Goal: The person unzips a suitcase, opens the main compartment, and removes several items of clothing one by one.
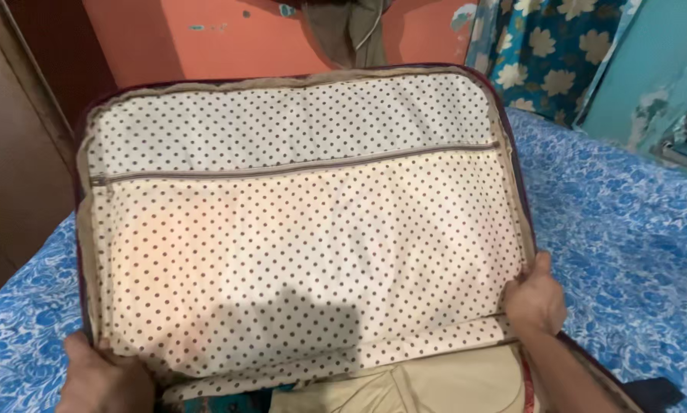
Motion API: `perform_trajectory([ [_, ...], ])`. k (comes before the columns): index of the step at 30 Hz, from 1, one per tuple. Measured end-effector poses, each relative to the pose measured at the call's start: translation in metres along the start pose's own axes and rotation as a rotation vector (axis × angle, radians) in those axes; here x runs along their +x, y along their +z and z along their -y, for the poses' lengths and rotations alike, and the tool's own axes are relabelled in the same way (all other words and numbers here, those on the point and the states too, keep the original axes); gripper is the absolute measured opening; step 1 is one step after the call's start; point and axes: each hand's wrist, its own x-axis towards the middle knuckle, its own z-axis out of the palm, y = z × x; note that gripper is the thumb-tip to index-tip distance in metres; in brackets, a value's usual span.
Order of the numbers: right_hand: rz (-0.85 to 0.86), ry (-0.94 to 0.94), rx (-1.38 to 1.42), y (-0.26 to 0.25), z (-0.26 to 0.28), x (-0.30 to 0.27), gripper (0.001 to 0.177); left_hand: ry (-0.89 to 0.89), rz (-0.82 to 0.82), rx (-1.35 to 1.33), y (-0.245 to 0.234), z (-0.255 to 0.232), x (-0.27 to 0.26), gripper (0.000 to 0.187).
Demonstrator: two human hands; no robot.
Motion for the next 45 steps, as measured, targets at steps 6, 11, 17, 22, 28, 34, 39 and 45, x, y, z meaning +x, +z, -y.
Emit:
perform_trajectory([
  [6, 0.021, -0.026, -0.096, -0.004, 0.006, 0.000, 0.042, 0.037, 0.059, 0.188, -0.006, 0.000, -0.004, 0.012],
  [11, 0.050, -0.066, -0.157, -0.006, 0.009, -0.002, 0.050, 0.061, 0.092, 0.248, -0.005, -0.001, -0.001, 0.011],
  [17, 0.119, -0.084, -0.246, -0.006, 0.012, 0.000, 0.056, -0.057, 0.423, 0.137, -0.005, 0.001, 0.016, 0.022],
  [22, 0.216, -0.028, -0.309, -0.006, 0.017, 0.002, 0.048, -0.169, 0.724, 0.224, -0.007, -0.007, 0.034, 0.041],
  [28, 0.285, -0.025, -0.389, -0.002, 0.016, 0.006, 0.041, -0.199, 0.855, 0.280, -0.011, -0.013, 0.041, 0.041],
  [34, 0.420, 0.097, -0.455, -0.001, 0.023, 0.010, 0.040, -0.246, 0.924, 0.338, -0.007, -0.014, 0.044, 0.040],
  [39, 0.435, 0.097, -0.511, 0.008, 0.017, 0.019, 0.042, -0.265, 0.934, 0.354, 0.000, -0.009, 0.043, 0.040],
  [45, 0.451, 0.091, -0.533, 0.015, 0.010, 0.024, 0.041, -0.278, 0.971, 0.376, 0.001, -0.009, 0.043, 0.040],
])
